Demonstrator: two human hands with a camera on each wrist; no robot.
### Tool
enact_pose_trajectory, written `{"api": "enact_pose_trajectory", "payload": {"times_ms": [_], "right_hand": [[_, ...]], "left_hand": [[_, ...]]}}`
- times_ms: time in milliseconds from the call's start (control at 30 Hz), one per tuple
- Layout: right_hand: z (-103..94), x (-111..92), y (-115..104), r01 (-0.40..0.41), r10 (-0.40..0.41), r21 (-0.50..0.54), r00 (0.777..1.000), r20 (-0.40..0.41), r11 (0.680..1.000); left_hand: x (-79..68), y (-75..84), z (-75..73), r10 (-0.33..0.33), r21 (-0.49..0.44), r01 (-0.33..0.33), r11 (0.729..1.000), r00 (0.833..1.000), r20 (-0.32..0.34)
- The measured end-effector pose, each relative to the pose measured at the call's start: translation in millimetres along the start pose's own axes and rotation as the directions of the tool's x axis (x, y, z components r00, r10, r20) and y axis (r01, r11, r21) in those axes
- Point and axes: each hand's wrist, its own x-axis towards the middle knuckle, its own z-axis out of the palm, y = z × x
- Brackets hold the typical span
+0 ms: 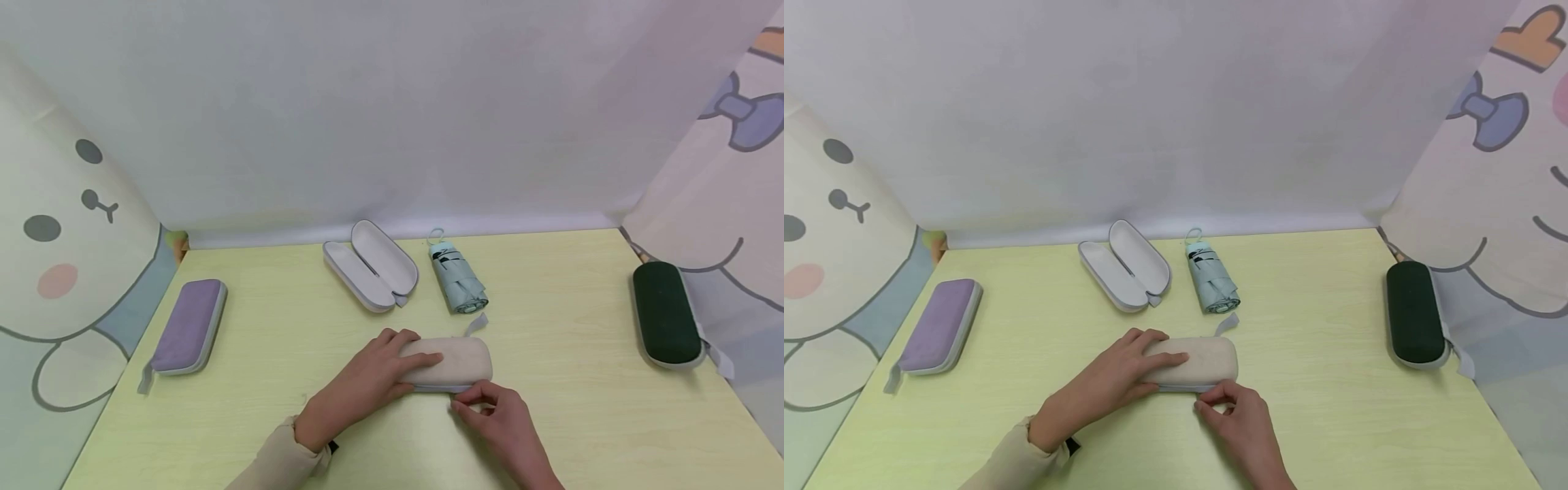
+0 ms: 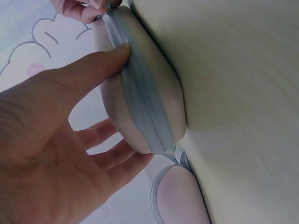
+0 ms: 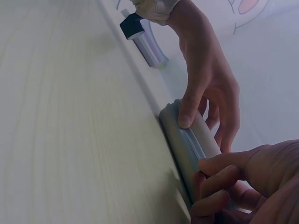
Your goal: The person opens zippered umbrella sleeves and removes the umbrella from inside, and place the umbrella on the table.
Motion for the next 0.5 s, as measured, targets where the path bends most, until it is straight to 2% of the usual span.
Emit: {"api": "enact_pose_trajectory", "payload": {"times_ms": [267, 500], "right_hand": [[3.4, -0.3, -3.7, 0.017, -0.017, -0.022, 1.000, 0.010, 1.000], [8.6, 0.2, -6.5, 0.025, -0.024, -0.017, 0.999, 0.022, 1.000]], "left_hand": [[0.4, 2.1, -0.2, -0.018, 0.001, 0.018, 1.000, 1.000, 0.011], [-0.7, 3.6, 0.9, -0.008, 0.019, 0.009, 1.000, 1.000, -0.019]]}}
